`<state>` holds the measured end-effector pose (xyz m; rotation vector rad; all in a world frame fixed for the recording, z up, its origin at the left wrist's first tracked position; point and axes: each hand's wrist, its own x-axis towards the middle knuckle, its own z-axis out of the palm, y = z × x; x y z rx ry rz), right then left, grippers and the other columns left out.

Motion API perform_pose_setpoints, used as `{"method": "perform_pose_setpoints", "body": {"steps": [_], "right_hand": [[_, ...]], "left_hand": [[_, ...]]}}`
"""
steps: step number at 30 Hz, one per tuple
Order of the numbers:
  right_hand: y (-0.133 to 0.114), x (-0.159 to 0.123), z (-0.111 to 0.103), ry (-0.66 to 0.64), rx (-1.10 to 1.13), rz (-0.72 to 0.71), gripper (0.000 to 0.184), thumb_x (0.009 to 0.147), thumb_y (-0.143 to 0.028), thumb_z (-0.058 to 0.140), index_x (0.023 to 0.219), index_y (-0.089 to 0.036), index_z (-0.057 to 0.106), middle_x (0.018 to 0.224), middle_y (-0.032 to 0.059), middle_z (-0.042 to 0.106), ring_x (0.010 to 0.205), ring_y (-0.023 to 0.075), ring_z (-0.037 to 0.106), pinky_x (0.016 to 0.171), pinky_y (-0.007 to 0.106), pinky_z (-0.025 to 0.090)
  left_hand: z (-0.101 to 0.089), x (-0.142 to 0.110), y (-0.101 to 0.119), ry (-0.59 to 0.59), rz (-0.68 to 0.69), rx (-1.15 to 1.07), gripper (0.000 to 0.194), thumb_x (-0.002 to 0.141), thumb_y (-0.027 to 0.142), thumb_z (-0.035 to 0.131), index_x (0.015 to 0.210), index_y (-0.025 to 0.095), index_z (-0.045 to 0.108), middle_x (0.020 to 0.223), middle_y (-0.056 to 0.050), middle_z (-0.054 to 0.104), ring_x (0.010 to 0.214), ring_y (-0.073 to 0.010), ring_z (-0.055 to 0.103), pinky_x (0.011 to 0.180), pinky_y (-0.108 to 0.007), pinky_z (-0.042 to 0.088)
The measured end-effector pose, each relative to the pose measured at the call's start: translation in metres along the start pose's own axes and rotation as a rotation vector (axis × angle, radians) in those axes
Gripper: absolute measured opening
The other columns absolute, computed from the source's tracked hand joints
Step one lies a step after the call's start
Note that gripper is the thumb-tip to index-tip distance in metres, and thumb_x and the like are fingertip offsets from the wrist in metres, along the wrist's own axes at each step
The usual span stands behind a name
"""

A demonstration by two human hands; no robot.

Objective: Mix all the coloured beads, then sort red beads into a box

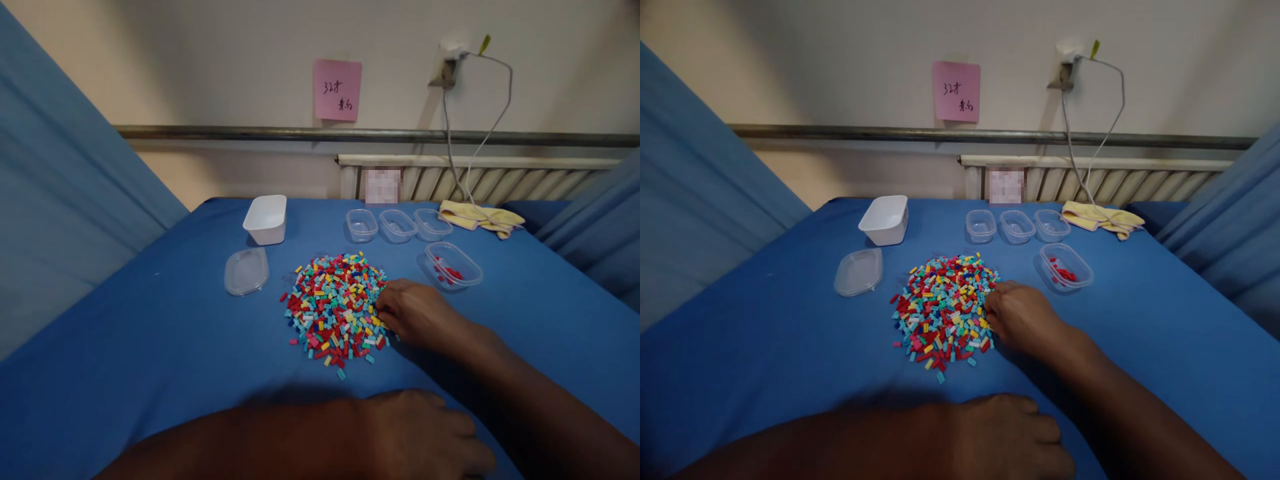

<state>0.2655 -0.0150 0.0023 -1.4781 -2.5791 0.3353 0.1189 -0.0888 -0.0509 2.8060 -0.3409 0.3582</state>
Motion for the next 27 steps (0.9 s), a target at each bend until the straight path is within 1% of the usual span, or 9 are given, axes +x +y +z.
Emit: {"method": "perform_pose_setpoints", "body": {"steps": [3,6,8,10,13,18,21,24,27], "right_hand": [[0.001,-0.002,-0.002,0.052,0.006,-0.022,0.016,0.098,-0.017,0.06,0.084,-0.019,0.068,0.088,0.0067,0.069,0.086,0.0212,0.062,0.074,0.033,0.037],[-0.002,-0.012,-0.009,0.116,0.156,-0.092,0.009,0.096,-0.015,0.06,0.092,-0.02,0.067,0.088,0.0039,0.068,0.082,0.0191,0.06,0.075,0.031,0.039],[-0.006,-0.019,-0.015,0.06,0.284,-0.175,0.01,0.095,-0.013,0.061,0.096,-0.021,0.066,0.09,0.0019,0.07,0.082,0.0176,0.06,0.076,0.03,0.042],[-0.01,-0.026,-0.018,-0.026,0.331,-0.276,0.013,0.095,-0.011,0.06,0.099,-0.022,0.066,0.093,0.0014,0.071,0.084,0.0174,0.062,0.079,0.03,0.044],[-0.015,-0.029,-0.016,-0.092,0.253,-0.358,0.013,0.096,-0.01,0.059,0.097,-0.022,0.066,0.095,0.0026,0.071,0.088,0.0184,0.062,0.083,0.032,0.045],[-0.018,-0.026,-0.008,-0.092,0.105,-0.403,0.017,0.105,-0.015,0.054,0.092,-0.022,0.062,0.095,0.0036,0.069,0.087,0.0188,0.06,0.084,0.033,0.045],[-0.019,-0.027,-0.009,-0.105,0.102,-0.404,0.017,0.108,-0.018,0.051,0.096,-0.022,0.063,0.097,0.0041,0.07,0.09,0.0192,0.062,0.087,0.034,0.046],[-0.019,-0.029,-0.012,-0.112,0.141,-0.408,0.012,0.108,-0.019,0.053,0.101,-0.022,0.063,0.1,0.0039,0.072,0.093,0.0195,0.063,0.088,0.034,0.046],[-0.019,-0.03,-0.012,-0.116,0.149,-0.405,0.017,0.109,-0.018,0.053,0.095,-0.022,0.062,0.095,0.003,0.071,0.089,0.0187,0.063,0.085,0.034,0.046]], "left_hand": [[0.001,0.0,0.0,0.006,0.004,0.002,0.016,0.1,0.032,0.07,0.111,0.025,0.077,0.115,-0.001,0.074,0.101,-0.018,0.071,0.07,-0.035,0.057],[0.001,0.0,0.002,0.023,-0.013,0.017,0.014,0.102,0.032,0.068,0.11,0.025,0.078,0.115,0.0,0.075,0.102,-0.0188,0.07,0.072,-0.037,0.058],[0.001,0.0,0.004,0.028,-0.029,0.022,0.013,0.103,0.032,0.068,0.109,0.026,0.077,0.114,0.0,0.075,0.103,-0.0187,0.07,0.072,-0.036,0.058],[0.001,0.001,0.004,0.031,-0.036,0.015,0.014,0.103,0.033,0.067,0.108,0.026,0.078,0.111,-0.001,0.075,0.102,-0.0183,0.071,0.071,-0.035,0.058],[-0.003,0.004,0.004,0.017,-0.007,0.006,0.018,0.104,0.033,0.063,0.105,0.026,0.079,0.106,0.0,0.075,0.095,-0.0191,0.069,0.069,-0.036,0.058],[-0.012,0.005,0.005,-0.003,0.018,0.039,0.018,0.105,0.03,0.063,0.107,0.024,0.08,0.106,0.001,0.075,0.093,-0.0197,0.066,0.068,-0.035,0.056],[-0.014,0.004,0.006,-0.005,0.012,0.047,0.017,0.103,0.03,0.066,0.109,0.024,0.08,0.109,0.0,0.075,0.094,-0.0199,0.065,0.07,-0.036,0.056],[-0.01,0.003,0.007,0.001,0.007,0.031,0.018,0.103,0.03,0.065,0.109,0.023,0.081,0.108,0.0,0.074,0.093,-0.0205,0.065,0.072,-0.037,0.056],[-0.008,0.003,0.008,0.003,-0.001,0.038,0.019,0.105,0.03,0.062,0.11,0.025,0.081,0.108,0.0,0.074,0.093,-0.0199,0.066,0.072,-0.036,0.055]]}}
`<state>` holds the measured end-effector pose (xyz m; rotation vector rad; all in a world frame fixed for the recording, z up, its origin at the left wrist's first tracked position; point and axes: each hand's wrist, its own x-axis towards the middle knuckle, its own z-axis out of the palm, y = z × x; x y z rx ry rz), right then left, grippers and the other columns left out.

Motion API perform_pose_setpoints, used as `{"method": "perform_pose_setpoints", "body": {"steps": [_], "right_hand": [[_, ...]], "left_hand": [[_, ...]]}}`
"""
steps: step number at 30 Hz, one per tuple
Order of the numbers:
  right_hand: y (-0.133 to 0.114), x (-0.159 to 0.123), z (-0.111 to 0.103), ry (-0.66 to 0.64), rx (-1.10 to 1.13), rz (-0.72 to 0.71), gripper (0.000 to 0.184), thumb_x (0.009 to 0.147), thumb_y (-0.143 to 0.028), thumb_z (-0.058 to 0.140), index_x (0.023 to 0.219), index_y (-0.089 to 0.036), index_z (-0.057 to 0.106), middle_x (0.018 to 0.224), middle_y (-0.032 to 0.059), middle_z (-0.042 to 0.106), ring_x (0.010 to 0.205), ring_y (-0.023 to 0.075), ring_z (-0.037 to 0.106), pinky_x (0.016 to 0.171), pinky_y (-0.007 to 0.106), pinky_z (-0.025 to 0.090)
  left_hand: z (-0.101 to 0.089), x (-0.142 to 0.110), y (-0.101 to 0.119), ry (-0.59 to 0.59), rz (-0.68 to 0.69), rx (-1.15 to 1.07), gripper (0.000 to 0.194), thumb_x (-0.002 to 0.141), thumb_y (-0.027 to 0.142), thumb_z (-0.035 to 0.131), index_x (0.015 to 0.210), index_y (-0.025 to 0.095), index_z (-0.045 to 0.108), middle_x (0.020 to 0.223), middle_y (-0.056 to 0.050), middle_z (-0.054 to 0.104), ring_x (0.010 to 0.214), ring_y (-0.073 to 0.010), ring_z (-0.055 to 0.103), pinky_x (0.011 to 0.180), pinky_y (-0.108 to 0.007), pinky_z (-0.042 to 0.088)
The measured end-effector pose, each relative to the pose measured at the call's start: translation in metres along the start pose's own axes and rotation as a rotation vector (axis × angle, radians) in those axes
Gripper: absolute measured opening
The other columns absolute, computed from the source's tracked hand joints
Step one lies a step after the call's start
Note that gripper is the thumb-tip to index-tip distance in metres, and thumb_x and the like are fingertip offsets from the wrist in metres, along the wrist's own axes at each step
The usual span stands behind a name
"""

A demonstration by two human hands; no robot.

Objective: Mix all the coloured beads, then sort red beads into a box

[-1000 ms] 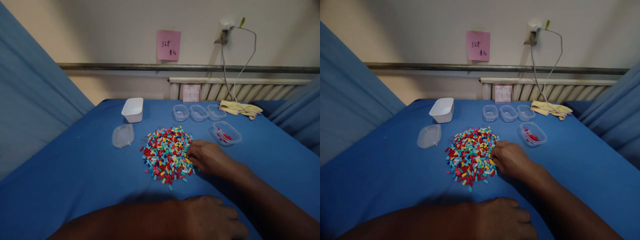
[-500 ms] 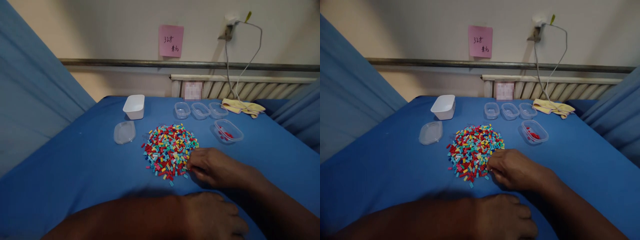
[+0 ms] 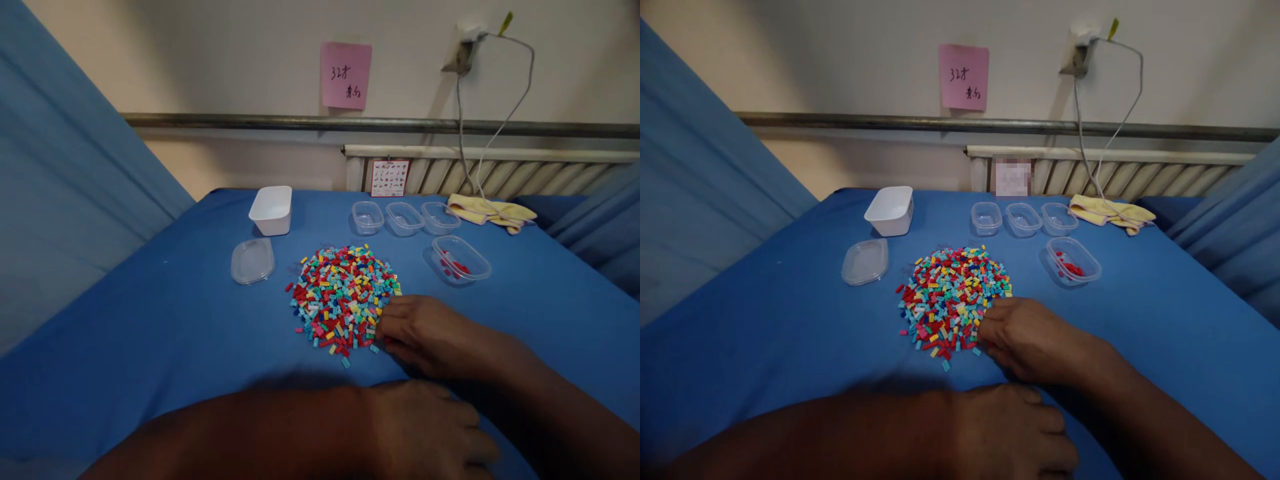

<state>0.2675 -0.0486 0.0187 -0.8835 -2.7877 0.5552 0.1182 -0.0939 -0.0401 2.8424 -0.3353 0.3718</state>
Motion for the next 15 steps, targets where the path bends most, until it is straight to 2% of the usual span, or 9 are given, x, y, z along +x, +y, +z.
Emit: {"method": "perform_pose_setpoints", "body": {"steps": [4,7,10,12,13,15], "right_hand": [[-0.001,0.002,-0.001,0.02,-0.023,-0.015,0.022,0.109,-0.016,0.05,0.092,-0.022,0.063,0.092,0.0033,0.071,0.085,0.0183,0.062,0.084,0.034,0.047],[0.008,-0.004,-0.012,0.161,0.013,0.025,0.016,0.107,-0.017,0.052,0.102,-0.022,0.067,0.098,0.0051,0.073,0.09,0.019,0.065,0.083,0.032,0.049],[0.037,-0.024,-0.029,0.509,-0.074,0.19,0.015,0.103,-0.019,0.056,0.108,-0.022,0.069,0.1,0.007,0.075,0.089,0.0207,0.069,0.079,0.033,0.052],[0.065,-0.044,-0.037,0.728,-0.224,0.366,0.016,0.101,-0.023,0.06,0.111,-0.02,0.072,0.098,0.0081,0.075,0.086,0.0225,0.071,0.078,0.035,0.053],[0.079,-0.054,-0.039,0.774,-0.286,0.455,0.018,0.1,-0.025,0.061,0.112,-0.019,0.073,0.099,0.0089,0.076,0.084,0.0236,0.071,0.077,0.037,0.054],[0.1,-0.069,-0.039,0.784,-0.368,0.59,0.022,0.099,-0.029,0.063,0.114,-0.019,0.075,0.1,0.0104,0.077,0.081,0.0257,0.072,0.074,0.039,0.054]], "left_hand": [[-0.004,-0.001,-0.001,-0.012,0.004,0.008,0.017,0.104,0.031,0.066,0.11,0.024,0.08,0.111,0.001,0.074,0.096,-0.0198,0.064,0.07,-0.035,0.055],[-0.006,-0.002,-0.003,-0.014,0.002,0.002,0.016,0.103,0.034,0.07,0.108,0.022,0.079,0.107,0.002,0.072,0.094,-0.0193,0.063,0.069,-0.035,0.055],[-0.005,-0.003,-0.004,-0.028,-0.008,0.021,0.016,0.099,0.035,0.078,0.107,0.022,0.079,0.103,0.002,0.071,0.093,-0.0186,0.061,0.068,-0.035,0.054],[-0.003,-0.004,-0.005,-0.022,-0.011,0.045,0.015,0.097,0.033,0.081,0.105,0.021,0.079,0.102,0.002,0.07,0.092,-0.0182,0.06,0.067,-0.035,0.053],[-0.003,-0.005,-0.004,-0.013,-0.009,0.054,0.013,0.098,0.031,0.081,0.104,0.021,0.079,0.101,0.002,0.07,0.09,-0.018,0.059,0.066,-0.035,0.052],[-0.003,-0.005,-0.003,0.008,-0.002,0.07,0.01,0.101,0.031,0.077,0.104,0.021,0.079,0.102,0.001,0.07,0.09,-0.0177,0.059,0.067,-0.034,0.052]]}}
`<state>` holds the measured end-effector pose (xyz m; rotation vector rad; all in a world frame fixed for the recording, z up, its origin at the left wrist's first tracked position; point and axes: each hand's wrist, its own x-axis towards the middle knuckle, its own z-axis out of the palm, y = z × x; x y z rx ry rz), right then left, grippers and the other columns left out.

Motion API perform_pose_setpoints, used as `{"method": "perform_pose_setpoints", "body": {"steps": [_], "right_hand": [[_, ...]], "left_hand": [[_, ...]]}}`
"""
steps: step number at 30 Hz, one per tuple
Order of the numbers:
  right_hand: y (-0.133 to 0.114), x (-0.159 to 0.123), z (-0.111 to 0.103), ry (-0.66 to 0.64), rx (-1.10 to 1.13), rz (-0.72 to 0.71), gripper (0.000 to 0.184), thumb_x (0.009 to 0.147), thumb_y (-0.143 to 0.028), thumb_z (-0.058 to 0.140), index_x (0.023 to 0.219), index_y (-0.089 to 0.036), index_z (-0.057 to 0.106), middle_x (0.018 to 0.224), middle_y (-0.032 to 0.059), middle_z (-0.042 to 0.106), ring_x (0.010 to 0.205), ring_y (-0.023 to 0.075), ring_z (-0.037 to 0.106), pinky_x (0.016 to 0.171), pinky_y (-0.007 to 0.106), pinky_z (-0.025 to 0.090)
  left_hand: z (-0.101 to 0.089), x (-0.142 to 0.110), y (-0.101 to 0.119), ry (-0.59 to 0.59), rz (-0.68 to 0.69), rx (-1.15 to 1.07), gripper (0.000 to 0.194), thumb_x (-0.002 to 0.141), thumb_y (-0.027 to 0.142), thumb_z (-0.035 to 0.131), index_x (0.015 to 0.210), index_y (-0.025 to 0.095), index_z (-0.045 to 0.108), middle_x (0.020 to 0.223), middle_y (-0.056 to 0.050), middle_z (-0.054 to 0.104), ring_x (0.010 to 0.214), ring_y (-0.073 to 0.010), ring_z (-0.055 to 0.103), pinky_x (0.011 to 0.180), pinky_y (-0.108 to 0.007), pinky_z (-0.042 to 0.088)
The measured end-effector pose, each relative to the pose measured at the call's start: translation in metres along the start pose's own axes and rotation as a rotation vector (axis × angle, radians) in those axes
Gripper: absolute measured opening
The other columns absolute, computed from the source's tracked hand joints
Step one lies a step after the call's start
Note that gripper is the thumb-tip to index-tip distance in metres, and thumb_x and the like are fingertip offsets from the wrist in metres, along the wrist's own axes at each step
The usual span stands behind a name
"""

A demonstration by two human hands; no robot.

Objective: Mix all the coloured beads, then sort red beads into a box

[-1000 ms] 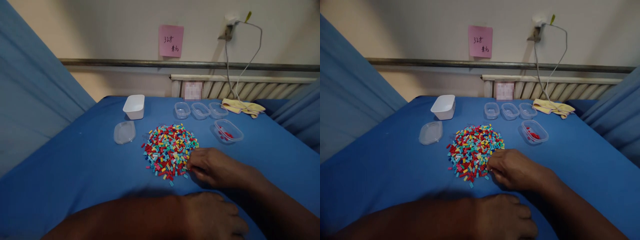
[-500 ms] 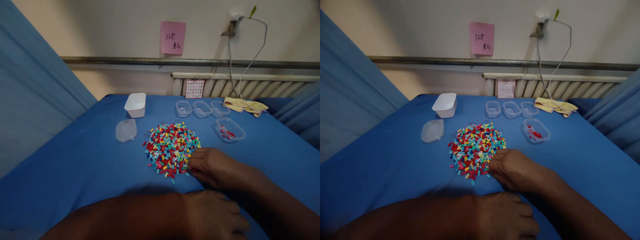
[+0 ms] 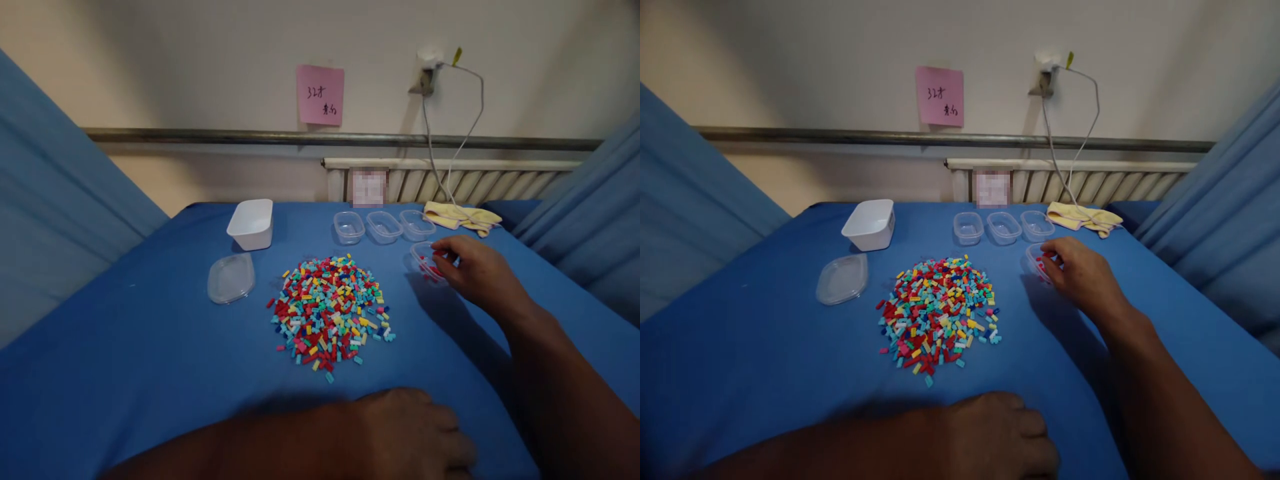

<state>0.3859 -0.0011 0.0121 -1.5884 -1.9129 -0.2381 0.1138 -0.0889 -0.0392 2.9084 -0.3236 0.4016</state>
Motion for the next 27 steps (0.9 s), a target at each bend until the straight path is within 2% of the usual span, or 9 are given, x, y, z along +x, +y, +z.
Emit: {"method": "perform_pose_setpoints", "body": {"steps": [2,4,6,8,10,12,15,20,27], "right_hand": [[0.007,-0.003,0.004,-0.007,-0.046,0.025,0.023,0.1,-0.033,0.064,0.116,-0.02,0.075,0.105,0.0123,0.078,0.081,0.0275,0.072,0.073,0.042,0.054],[-0.008,-0.006,0.007,-0.027,0.04,-0.027,0.021,0.104,-0.033,0.063,0.117,-0.021,0.075,0.107,0.0128,0.077,0.085,0.0272,0.072,0.077,0.043,0.056],[-0.04,-0.01,0.011,-0.096,0.255,-0.153,0.017,0.108,-0.029,0.06,0.117,-0.023,0.073,0.106,0.0108,0.077,0.09,0.0246,0.072,0.082,0.04,0.057],[-0.078,-0.015,0.017,-0.217,0.49,-0.359,0.014,0.109,-0.024,0.06,0.118,-0.024,0.071,0.107,0.0078,0.077,0.098,0.0222,0.072,0.088,0.037,0.058],[-0.11,-0.021,0.023,-0.411,0.562,-0.569,0.018,0.109,-0.021,0.058,0.121,-0.023,0.071,0.114,0.0081,0.077,0.108,0.0222,0.07,0.095,0.037,0.056],[-0.126,-0.025,0.029,-0.531,0.524,-0.643,0.02,0.11,-0.019,0.054,0.117,-0.022,0.073,0.111,0.0084,0.076,0.105,0.0215,0.068,0.094,0.037,0.055],[-0.123,-0.028,0.031,-0.578,0.452,-0.606,0.025,0.111,-0.018,0.051,0.105,-0.02,0.074,0.099,0.0073,0.073,0.092,0.0196,0.065,0.087,0.035,0.053],[-0.106,-0.024,0.024,-0.589,0.415,-0.54,0.019,0.11,-0.022,0.057,0.101,-0.02,0.074,0.094,0.0068,0.071,0.087,0.0202,0.063,0.078,0.033,0.049],[-0.125,-0.028,0.032,-0.602,0.443,-0.587,0.021,0.107,-0.014,0.053,0.107,-0.019,0.074,0.098,0.0074,0.074,0.092,0.0214,0.065,0.083,0.035,0.05]], "left_hand": [[-0.001,0.001,0.001,0.001,0.009,0.003,0.012,0.103,0.032,0.075,0.106,0.022,0.08,0.106,0.0,0.07,0.092,-0.0174,0.061,0.068,-0.034,0.052],[-0.002,0.002,0.002,-0.018,0.01,-0.001,0.013,0.102,0.033,0.075,0.109,0.023,0.08,0.109,0.0,0.071,0.094,-0.0172,0.062,0.069,-0.034,0.052],[-0.002,0.003,0.002,-0.036,-0.005,-0.022,0.012,0.103,0.033,0.073,0.11,0.025,0.08,0.108,0.001,0.072,0.094,-0.0169,0.063,0.069,-0.034,0.053],[-0.004,0.005,0.002,-0.056,-0.008,-0.043,0.014,0.105,0.033,0.069,0.111,0.026,0.08,0.108,0.001,0.073,0.096,-0.0172,0.064,0.07,-0.034,0.054],[-0.007,0.006,0.001,-0.083,0.006,-0.05,0.017,0.106,0.033,0.067,0.113,0.025,0.08,0.111,0.001,0.074,0.098,-0.0179,0.064,0.072,-0.034,0.055],[-0.011,0.007,0.002,-0.116,0.019,-0.047,0.018,0.106,0.033,0.067,0.114,0.024,0.08,0.113,0.001,0.074,0.099,-0.0185,0.065,0.073,-0.034,0.056],[-0.016,0.007,0.003,-0.153,0.02,-0.037,0.018,0.105,0.033,0.068,0.115,0.026,0.08,0.117,0.002,0.075,0.102,-0.0183,0.066,0.075,-0.034,0.057],[-0.017,0.007,0.006,-0.127,0.004,-0.005,0.015,0.105,0.031,0.068,0.115,0.029,0.08,0.124,0.003,0.074,0.105,-0.0163,0.068,0.076,-0.033,0.058],[-0.019,0.008,0.008,-0.12,0.005,0.026,0.021,0.106,0.03,0.066,0.12,0.029,0.082,0.123,0.004,0.075,0.104,-0.0167,0.068,0.077,-0.033,0.06]]}}
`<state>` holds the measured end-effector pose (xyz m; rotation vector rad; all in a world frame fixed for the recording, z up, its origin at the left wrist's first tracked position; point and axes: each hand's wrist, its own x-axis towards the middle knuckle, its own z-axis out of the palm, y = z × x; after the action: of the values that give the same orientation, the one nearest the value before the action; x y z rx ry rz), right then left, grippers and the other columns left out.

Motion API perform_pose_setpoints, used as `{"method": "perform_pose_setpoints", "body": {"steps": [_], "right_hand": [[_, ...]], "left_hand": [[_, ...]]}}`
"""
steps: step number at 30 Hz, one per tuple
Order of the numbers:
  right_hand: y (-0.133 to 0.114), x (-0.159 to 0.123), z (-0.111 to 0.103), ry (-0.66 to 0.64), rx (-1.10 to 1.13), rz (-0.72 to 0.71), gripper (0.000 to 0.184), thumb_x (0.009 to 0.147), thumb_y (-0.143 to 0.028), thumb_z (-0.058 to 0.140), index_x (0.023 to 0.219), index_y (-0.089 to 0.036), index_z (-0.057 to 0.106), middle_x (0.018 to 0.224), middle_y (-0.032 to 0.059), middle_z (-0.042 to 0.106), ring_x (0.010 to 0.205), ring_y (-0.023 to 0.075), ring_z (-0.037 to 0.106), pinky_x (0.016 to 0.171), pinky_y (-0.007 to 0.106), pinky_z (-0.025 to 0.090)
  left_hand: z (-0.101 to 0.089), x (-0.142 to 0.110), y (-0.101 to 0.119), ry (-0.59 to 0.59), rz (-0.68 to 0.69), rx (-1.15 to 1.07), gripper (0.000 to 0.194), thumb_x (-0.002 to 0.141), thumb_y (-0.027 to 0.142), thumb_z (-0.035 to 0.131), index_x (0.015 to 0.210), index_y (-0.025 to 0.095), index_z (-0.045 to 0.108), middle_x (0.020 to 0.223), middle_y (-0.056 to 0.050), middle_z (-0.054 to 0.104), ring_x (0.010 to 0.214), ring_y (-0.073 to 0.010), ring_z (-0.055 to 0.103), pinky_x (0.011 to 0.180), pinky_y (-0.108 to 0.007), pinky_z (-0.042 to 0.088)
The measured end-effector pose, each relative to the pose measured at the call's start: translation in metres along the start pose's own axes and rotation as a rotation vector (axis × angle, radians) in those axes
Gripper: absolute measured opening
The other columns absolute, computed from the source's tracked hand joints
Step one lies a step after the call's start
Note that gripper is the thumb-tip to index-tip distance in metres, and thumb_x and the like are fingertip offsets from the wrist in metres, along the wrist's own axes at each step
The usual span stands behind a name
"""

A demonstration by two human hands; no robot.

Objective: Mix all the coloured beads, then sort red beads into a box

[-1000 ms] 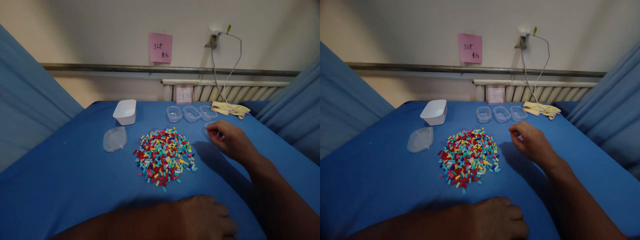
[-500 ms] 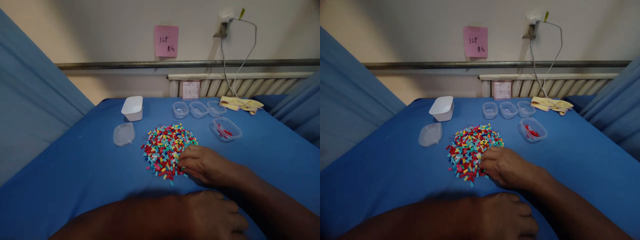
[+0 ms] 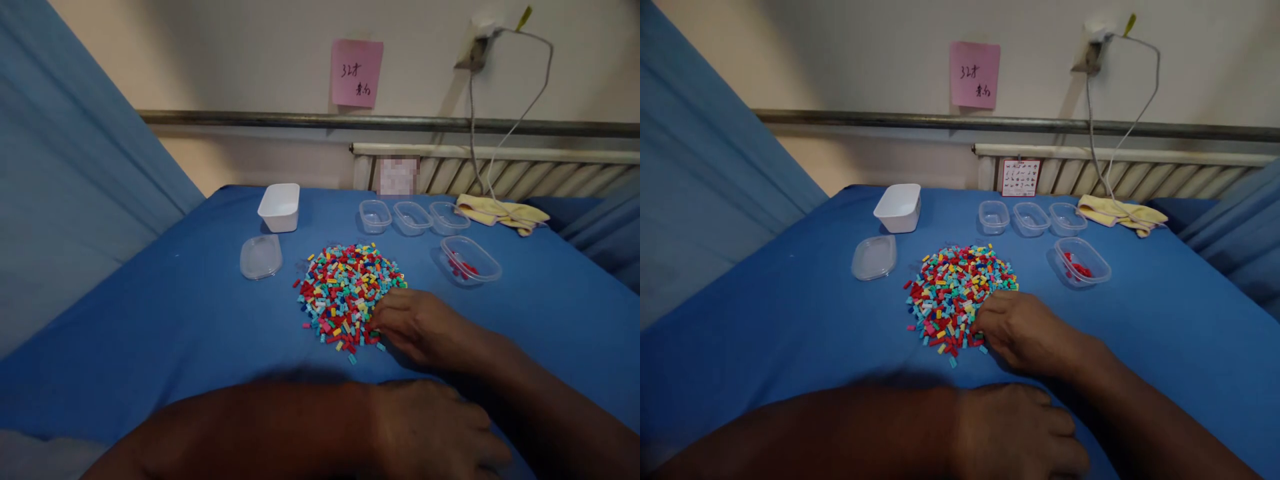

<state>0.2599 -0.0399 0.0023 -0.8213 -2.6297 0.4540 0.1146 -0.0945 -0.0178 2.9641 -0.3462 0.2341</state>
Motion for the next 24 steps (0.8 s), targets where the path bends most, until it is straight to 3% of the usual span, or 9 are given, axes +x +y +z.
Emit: {"method": "perform_pose_setpoints", "body": {"steps": [4,12,18,24], "right_hand": [[0.002,0.004,0.005,0.001,-0.034,0.039,0.022,0.106,-0.012,0.053,0.106,-0.019,0.074,0.097,0.0063,0.074,0.09,0.0216,0.066,0.083,0.036,0.05],[0.002,0.016,0.005,-0.092,-0.085,0.112,0.017,0.102,-0.011,0.056,0.099,-0.018,0.072,0.095,0.0061,0.074,0.088,0.0208,0.065,0.079,0.034,0.047],[-0.007,0.011,-0.001,-0.05,0.0,0.11,0.017,0.1,-0.013,0.059,0.109,-0.02,0.071,0.102,0.0063,0.073,0.095,0.0217,0.064,0.085,0.035,0.047],[-0.015,0.015,0.002,-0.108,0.008,0.099,0.015,0.1,-0.014,0.06,0.098,-0.021,0.073,0.094,0.0051,0.071,0.089,0.0206,0.062,0.078,0.033,0.045]], "left_hand": [[-0.004,-0.001,0.001,-0.01,0.013,0.037,0.023,0.106,0.032,0.064,0.12,0.03,0.082,0.131,0.004,0.074,0.108,-0.0167,0.068,0.08,-0.032,0.06],[0.002,-0.001,0.001,0.039,0.022,0.041,0.021,0.104,0.033,0.066,0.113,0.028,0.084,0.126,0.0,0.075,0.107,-0.0187,0.068,0.077,-0.034,0.06],[0.001,0.0,0.001,0.015,0.011,0.024,0.018,0.104,0.028,0.065,0.105,0.032,0.082,0.123,0.001,0.074,0.102,-0.0175,0.068,0.075,-0.033,0.059],[0.01,0.0,-0.001,0.07,0.005,-0.013,0.019,0.103,0.028,0.065,0.113,0.028,0.081,0.122,-0.002,0.073,0.099,-0.0184,0.068,0.076,-0.034,0.06]]}}
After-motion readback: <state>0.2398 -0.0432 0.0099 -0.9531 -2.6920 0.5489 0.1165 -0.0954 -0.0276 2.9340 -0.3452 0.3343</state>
